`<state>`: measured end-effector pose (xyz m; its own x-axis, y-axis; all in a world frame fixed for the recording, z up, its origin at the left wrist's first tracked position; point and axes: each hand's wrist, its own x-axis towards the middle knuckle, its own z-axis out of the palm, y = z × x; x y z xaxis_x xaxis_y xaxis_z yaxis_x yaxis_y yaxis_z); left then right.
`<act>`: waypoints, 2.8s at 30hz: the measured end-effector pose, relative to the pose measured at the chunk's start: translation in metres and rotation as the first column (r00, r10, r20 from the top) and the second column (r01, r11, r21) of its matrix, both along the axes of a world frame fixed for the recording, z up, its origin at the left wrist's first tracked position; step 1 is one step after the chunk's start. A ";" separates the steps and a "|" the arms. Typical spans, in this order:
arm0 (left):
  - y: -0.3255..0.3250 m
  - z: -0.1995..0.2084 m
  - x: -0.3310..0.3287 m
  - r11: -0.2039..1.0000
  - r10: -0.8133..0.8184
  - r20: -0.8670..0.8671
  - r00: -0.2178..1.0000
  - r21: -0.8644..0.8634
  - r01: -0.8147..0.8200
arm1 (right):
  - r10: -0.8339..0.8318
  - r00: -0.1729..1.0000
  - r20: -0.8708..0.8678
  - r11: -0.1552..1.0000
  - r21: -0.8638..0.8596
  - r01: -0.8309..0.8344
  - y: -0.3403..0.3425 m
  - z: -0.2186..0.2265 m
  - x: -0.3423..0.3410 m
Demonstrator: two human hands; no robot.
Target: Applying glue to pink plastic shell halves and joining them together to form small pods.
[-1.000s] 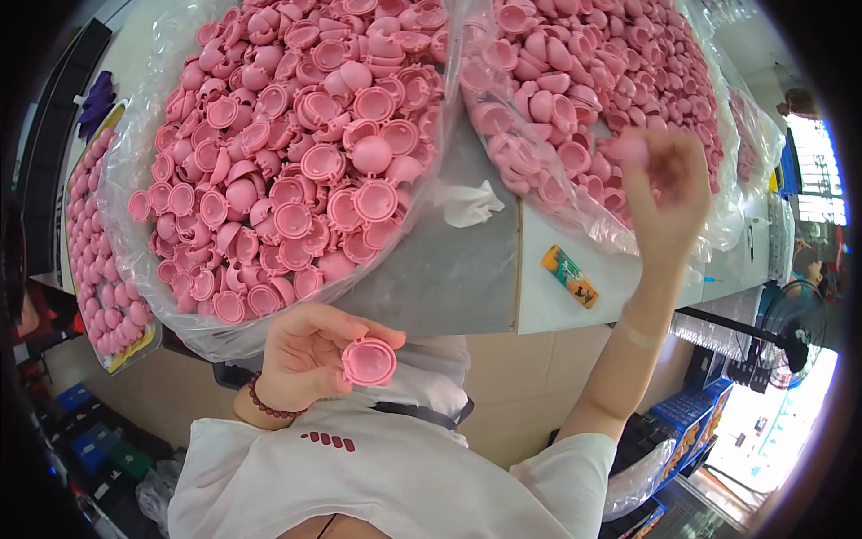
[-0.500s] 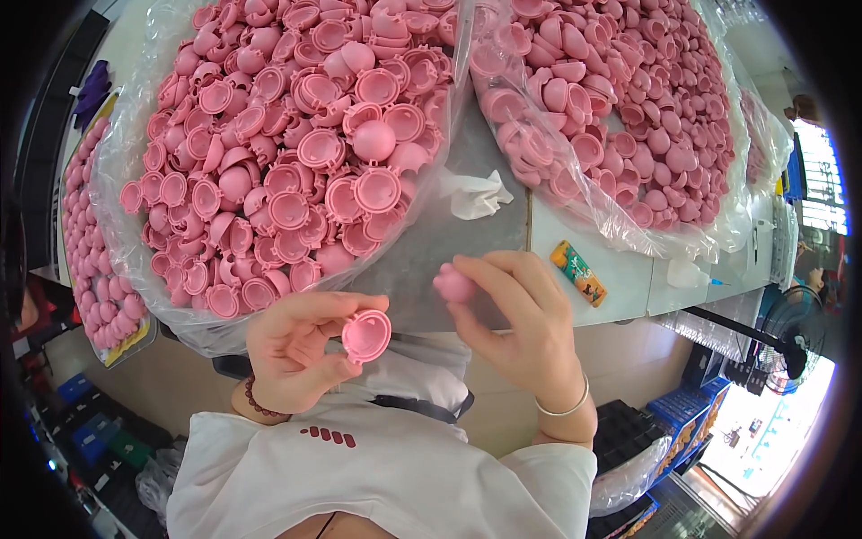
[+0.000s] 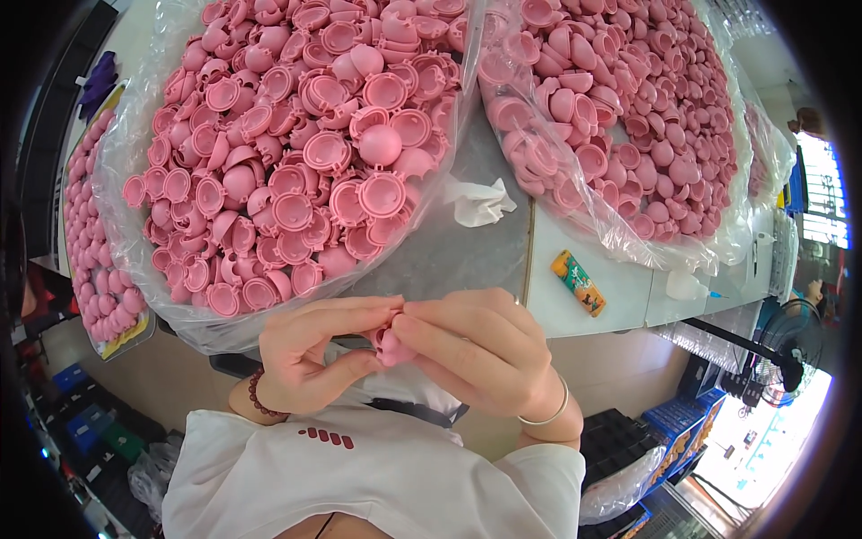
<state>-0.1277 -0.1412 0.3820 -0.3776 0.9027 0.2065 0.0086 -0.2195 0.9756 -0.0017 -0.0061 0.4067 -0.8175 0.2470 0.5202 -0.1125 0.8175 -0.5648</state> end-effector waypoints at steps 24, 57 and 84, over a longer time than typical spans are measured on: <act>0.006 -0.003 0.000 0.988 -0.001 0.019 1.000 0.157 -0.002 | -0.682 0.545 -0.488 0.610 0.034 0.792 0.031 -0.023 0.091; -0.065 0.028 -0.075 0.864 0.474 -0.537 0.698 0.130 -0.487 | -0.599 0.742 -0.301 0.715 -0.619 0.326 0.012 -0.019 0.054; -0.004 0.003 -0.002 0.996 -0.093 0.281 0.955 0.016 0.092 | -0.080 0.954 -0.290 0.967 -0.254 0.004 -0.022 0.004 0.015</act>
